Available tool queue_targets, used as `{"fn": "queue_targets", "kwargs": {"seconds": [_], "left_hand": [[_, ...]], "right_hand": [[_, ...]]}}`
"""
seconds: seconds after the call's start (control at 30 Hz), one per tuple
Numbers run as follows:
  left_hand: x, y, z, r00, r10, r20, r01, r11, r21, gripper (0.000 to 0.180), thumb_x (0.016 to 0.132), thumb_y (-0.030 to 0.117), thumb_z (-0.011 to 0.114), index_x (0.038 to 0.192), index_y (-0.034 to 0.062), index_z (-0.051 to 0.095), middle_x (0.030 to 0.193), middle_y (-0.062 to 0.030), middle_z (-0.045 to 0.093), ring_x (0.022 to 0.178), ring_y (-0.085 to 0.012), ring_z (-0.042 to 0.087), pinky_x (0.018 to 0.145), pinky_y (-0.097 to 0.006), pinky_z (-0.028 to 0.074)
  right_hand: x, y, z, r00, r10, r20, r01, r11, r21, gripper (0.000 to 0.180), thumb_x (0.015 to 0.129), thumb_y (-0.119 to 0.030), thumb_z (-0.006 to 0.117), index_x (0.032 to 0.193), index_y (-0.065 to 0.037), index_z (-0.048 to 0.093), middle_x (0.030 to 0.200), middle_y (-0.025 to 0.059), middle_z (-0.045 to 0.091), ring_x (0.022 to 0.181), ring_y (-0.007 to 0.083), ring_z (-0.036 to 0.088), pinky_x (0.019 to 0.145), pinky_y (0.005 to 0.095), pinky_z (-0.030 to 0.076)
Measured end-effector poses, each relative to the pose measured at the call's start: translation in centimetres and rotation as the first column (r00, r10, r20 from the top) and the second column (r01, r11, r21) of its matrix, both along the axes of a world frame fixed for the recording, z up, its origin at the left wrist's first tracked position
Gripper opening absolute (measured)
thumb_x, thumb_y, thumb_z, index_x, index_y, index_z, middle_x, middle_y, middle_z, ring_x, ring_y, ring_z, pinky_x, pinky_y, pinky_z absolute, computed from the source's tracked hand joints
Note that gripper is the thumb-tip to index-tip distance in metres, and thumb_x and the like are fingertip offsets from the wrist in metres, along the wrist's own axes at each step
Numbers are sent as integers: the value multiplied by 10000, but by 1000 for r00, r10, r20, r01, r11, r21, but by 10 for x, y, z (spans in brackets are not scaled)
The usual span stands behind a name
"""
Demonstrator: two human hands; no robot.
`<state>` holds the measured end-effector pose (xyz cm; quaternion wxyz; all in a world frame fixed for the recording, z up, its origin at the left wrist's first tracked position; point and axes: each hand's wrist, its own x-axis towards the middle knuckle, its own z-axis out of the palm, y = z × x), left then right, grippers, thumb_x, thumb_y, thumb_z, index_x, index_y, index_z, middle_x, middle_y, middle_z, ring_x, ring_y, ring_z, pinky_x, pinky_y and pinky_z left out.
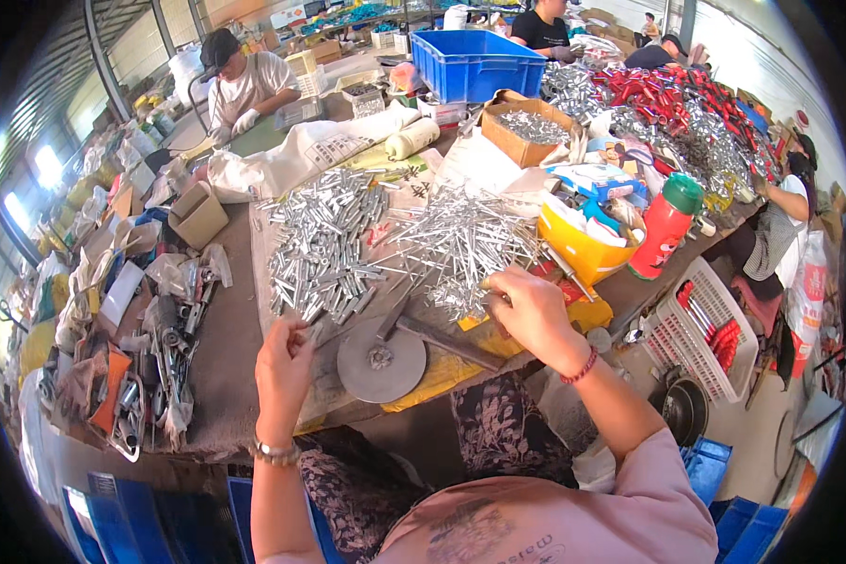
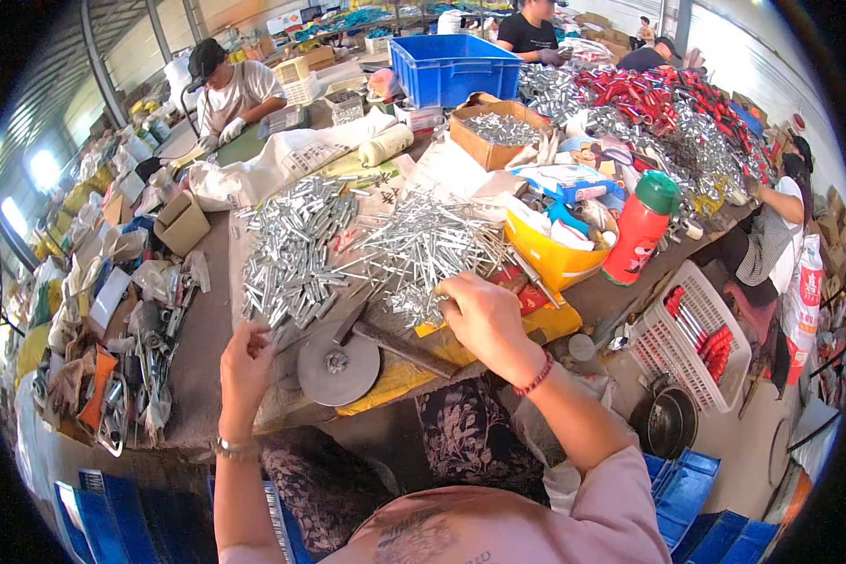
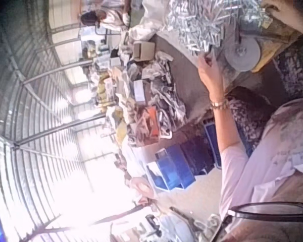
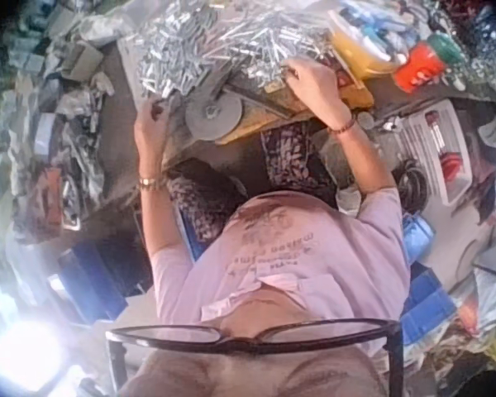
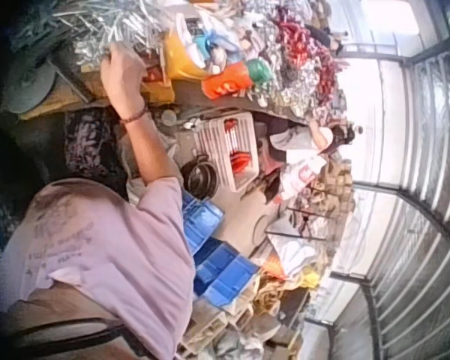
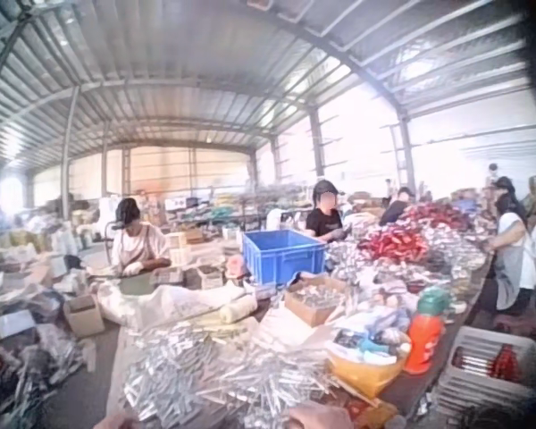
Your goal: Assembling metal components using a fixture and a hammer.
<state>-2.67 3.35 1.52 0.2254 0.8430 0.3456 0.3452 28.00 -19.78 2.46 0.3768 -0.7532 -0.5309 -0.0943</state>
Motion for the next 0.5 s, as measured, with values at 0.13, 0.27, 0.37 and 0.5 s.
{"fn": "queue_targets", "kwargs": {"seconds": [0.13, 0.27, 0.37, 0.5], "left_hand": [[-10, -37, 10, 996, -85, 10, 86, 986, -141, 323, 877, -21, 797, 1189, 33, 732, 904, -88, 714, 784, -176, 656, 727, -329, 542], [-15, -72, 11, 993, -120, -8, 114, 960, -255, 316, 882, -12, 808, 1188, 31, 740, 895, -85, 691, 762, -184, 648, 703, -338, 537], [-11, -81, 9, 976, -214, -48, 207, 972, -110, 288, 887, 1, 812, 1167, 41, 758, 922, -99, 682, 764, -221, 670, 698, -357, 540], [-3, -84, 14, 961, -259, -99, 253, 965, -75, 253, 889, 22, 819, 1136, 52, 774, 954, -122, 678, 821, -290, 695, 731, -396, 549]], "right_hand": [[9, 19, -16, 989, -76, 125, 83, 995, -57, 161, 889, -164, 766, 931, -52, 658, 952, 153, 692, 839, 392, 740, 726, 510, 593], [-1, 48, -26, 973, -119, 198, 147, 980, -137, 119, 888, -130, 740, 948, -40, 691, 989, 174, 699, 813, 373, 753, 700, 484, 616], [3, 42, -24, 965, -136, 224, 165, 979, -116, 101, 874, -112, 740, 945, -45, 713, 987, 169, 705, 789, 365, 757, 680, 472, 620], [8, 34, -19, 964, -139, 227, 174, 974, -142, 92, 861, -103, 744, 931, -46, 728, 981, 158, 708, 836, 350, 760, 696, 461, 625]]}}
